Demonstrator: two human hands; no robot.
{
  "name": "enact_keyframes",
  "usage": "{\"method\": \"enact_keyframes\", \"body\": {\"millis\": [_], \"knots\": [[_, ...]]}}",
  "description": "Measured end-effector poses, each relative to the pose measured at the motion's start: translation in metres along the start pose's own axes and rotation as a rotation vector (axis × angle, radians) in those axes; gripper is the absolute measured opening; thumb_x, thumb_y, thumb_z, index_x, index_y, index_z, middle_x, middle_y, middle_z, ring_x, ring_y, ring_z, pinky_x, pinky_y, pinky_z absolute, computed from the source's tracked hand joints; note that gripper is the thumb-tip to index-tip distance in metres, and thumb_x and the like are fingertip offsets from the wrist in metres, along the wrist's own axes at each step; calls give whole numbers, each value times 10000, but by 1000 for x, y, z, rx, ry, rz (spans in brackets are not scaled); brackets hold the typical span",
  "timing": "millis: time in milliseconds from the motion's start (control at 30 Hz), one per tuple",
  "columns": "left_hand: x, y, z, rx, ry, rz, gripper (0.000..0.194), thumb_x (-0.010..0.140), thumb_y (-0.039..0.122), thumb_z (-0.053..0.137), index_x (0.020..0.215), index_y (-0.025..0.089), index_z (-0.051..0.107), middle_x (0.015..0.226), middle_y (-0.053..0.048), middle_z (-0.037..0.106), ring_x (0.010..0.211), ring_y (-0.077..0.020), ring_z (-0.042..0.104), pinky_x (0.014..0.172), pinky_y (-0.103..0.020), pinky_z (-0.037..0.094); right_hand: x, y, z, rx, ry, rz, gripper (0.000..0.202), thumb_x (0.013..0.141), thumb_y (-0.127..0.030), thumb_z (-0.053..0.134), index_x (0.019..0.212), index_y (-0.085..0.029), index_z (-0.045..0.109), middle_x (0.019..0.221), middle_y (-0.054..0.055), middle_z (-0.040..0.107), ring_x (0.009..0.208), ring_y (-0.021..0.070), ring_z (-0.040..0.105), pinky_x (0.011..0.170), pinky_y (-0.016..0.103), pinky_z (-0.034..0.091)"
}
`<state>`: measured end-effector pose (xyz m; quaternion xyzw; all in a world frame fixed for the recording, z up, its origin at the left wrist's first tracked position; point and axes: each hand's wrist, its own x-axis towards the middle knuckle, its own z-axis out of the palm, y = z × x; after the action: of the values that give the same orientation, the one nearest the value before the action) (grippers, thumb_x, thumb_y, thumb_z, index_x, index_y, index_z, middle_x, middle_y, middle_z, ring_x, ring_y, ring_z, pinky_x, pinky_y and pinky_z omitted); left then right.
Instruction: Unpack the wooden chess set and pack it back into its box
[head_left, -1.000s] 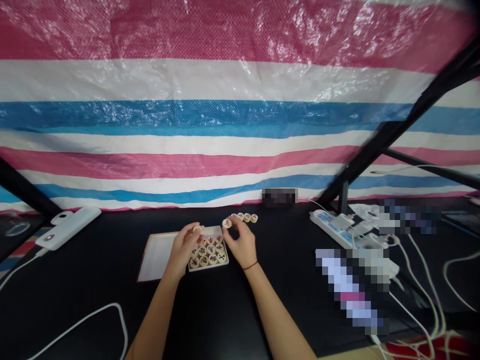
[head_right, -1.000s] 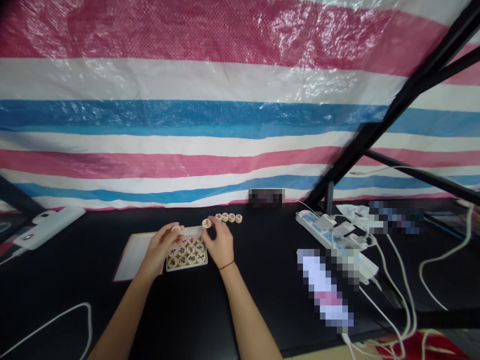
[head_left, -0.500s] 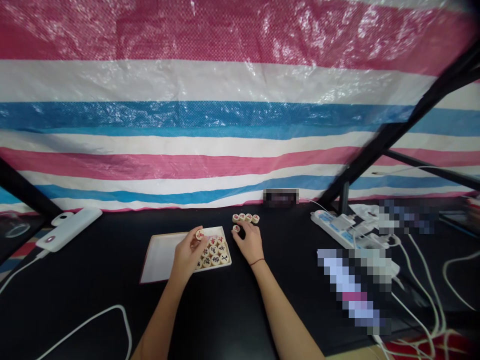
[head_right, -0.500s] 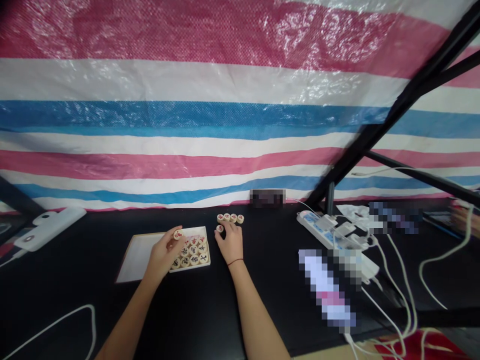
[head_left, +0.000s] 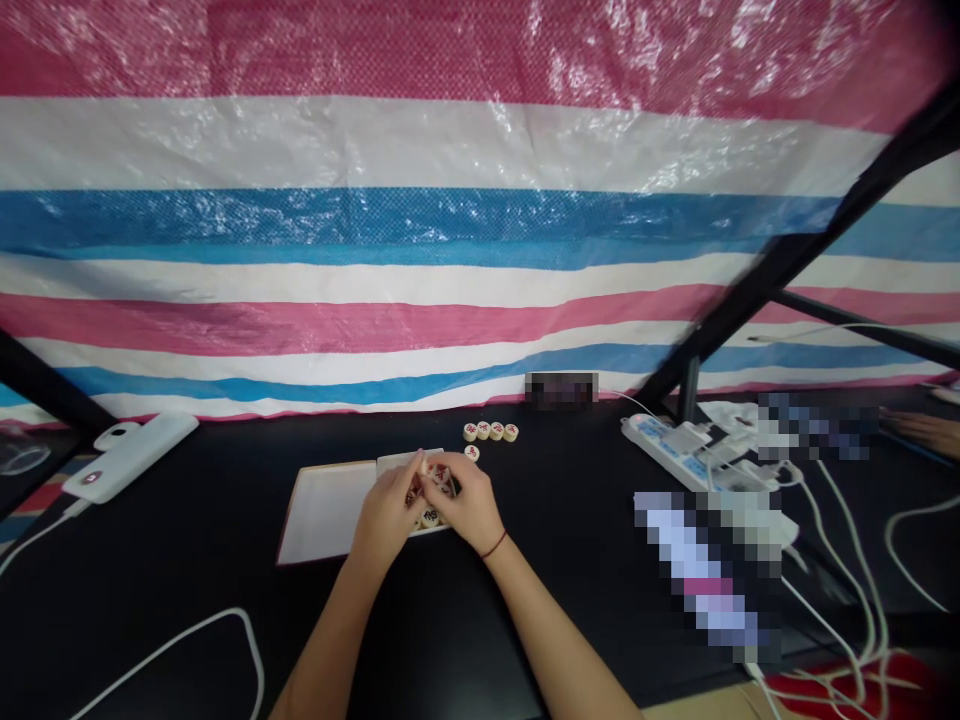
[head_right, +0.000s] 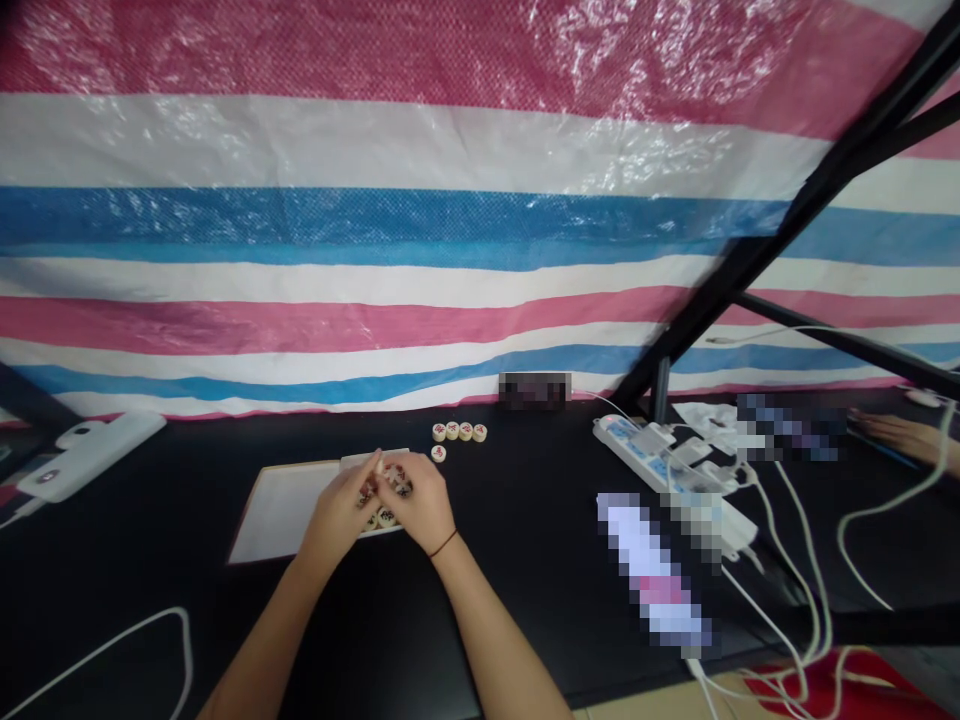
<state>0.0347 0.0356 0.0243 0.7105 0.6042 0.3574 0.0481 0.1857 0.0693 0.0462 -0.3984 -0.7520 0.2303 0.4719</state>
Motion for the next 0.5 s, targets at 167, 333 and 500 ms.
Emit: {"method": "enact_keyframes", "body": {"millis": [167,333,500], "knots": [[1,-5,-12,55,70,-36,455,884,283,490,1330,195,474,819,-28,693,746,-194,632,693,-310,505,4,41,-26,-295,234,136,187,819,-289,540,929,-200,663,923,70,699,854,217,614,826,360,471],[1,-8,-21,57,78,-104,341,897,282,445,1184,179,596,817,-36,690,752,-195,624,709,-318,496,1,62,-26,-443,112,223,169,822,-281,546,918,-206,663,932,57,703,923,228,594,815,329,430],[1,-4,-21,37,41,-138,315,895,289,433,1116,196,637,853,-47,697,791,-200,626,747,-321,496,-2,62,-16,-573,11,226,162,823,-251,560,962,-210,632,955,56,687,912,230,563,726,300,383]]}}
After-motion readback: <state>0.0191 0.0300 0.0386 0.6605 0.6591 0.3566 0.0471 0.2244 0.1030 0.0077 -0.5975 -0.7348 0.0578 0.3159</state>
